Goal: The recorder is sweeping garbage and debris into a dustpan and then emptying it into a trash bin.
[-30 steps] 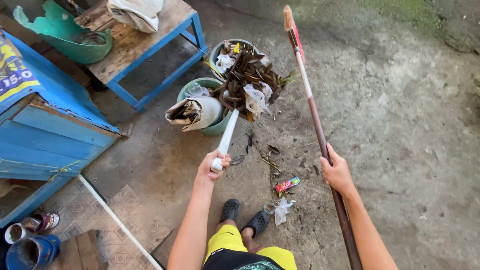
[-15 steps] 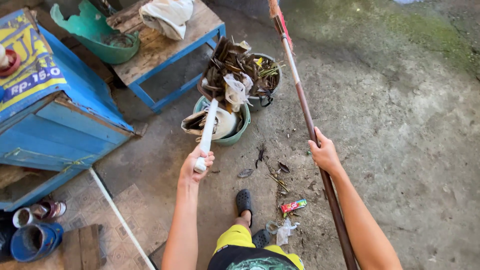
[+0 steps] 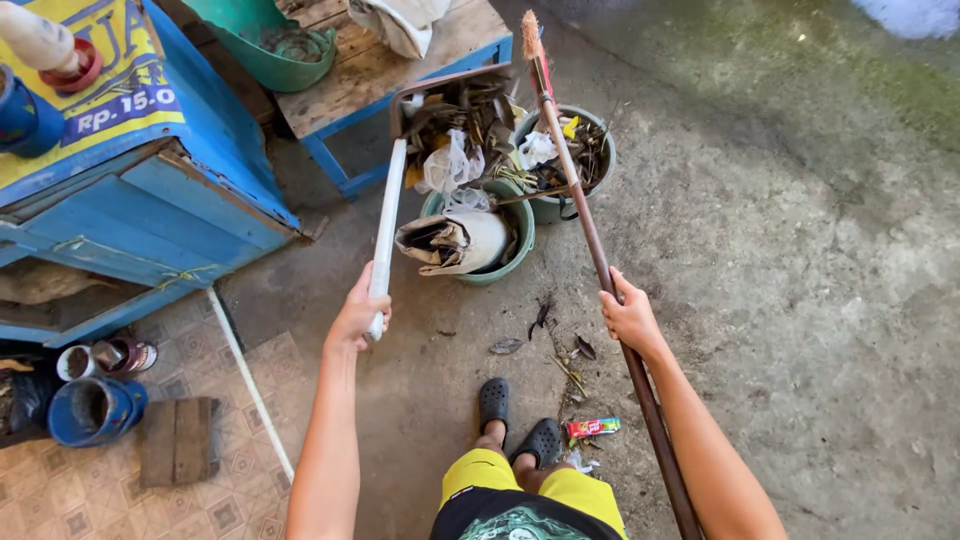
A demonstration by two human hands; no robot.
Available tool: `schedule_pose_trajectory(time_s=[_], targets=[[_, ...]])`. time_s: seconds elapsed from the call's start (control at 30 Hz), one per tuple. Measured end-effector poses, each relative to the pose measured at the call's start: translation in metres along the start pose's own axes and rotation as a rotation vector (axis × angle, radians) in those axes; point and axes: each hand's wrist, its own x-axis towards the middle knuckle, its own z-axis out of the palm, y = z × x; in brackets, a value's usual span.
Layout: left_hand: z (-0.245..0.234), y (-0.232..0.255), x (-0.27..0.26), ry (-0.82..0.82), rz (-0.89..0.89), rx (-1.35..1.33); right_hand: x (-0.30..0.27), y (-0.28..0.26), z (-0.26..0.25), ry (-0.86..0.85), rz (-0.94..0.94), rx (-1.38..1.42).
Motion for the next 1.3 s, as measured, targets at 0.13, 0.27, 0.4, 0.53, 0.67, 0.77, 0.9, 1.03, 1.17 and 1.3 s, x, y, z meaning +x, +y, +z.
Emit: schedule_pose_trajectory(time_s=[0.13,0.27,0.4,0.53,0.67,0.77,0.9,1.03,1.17,1.3], targets=[[-0.003,-0.039,0.026,0.07,0.04,0.322,0.002,0.0,-0.002,0.015,0.019,-0.076],[0.007,-0.058,0.023,0.094,0.146,0.577,0.0,0.008,-0.005,-0.012,0.031,-0.073],[0.008,-0.078,0.018,0.143,0.093,0.793,-0.002,0.014,0.005,0.0,0.045,-0.087],[0.027,-0.076,-0.004,0.142,0.011,1.19,-0.007,0.022,0.009,0.001,0.061,-0.106],[0.036,-0.08,-0.002,0.146,-0.037,1.367,-0.006,0.032,0.006,-0.002,0.057,-0.073],[0.04,-0.075,-0.006,0.152,0.001,1.405,-0.012,0.037,0.003,0.002,0.046,-0.027],[0.037,-0.078,-0.015,0.178,0.076,1.409,-0.019,0.026,0.004,0.016,0.046,-0.058],[0.036,-0.082,-0.035,0.186,0.106,1.449,-0.018,0.031,0.0,0.029,0.062,0.0],[0.039,-0.071,-0.049,0.199,0.176,1.5,-0.017,0.024,-0.005,0.033,0.053,-0.013],[0.043,-0.063,-0.046,0.208,0.183,1.515,-0.015,0.016,-0.004,0.023,0.033,0.062]])
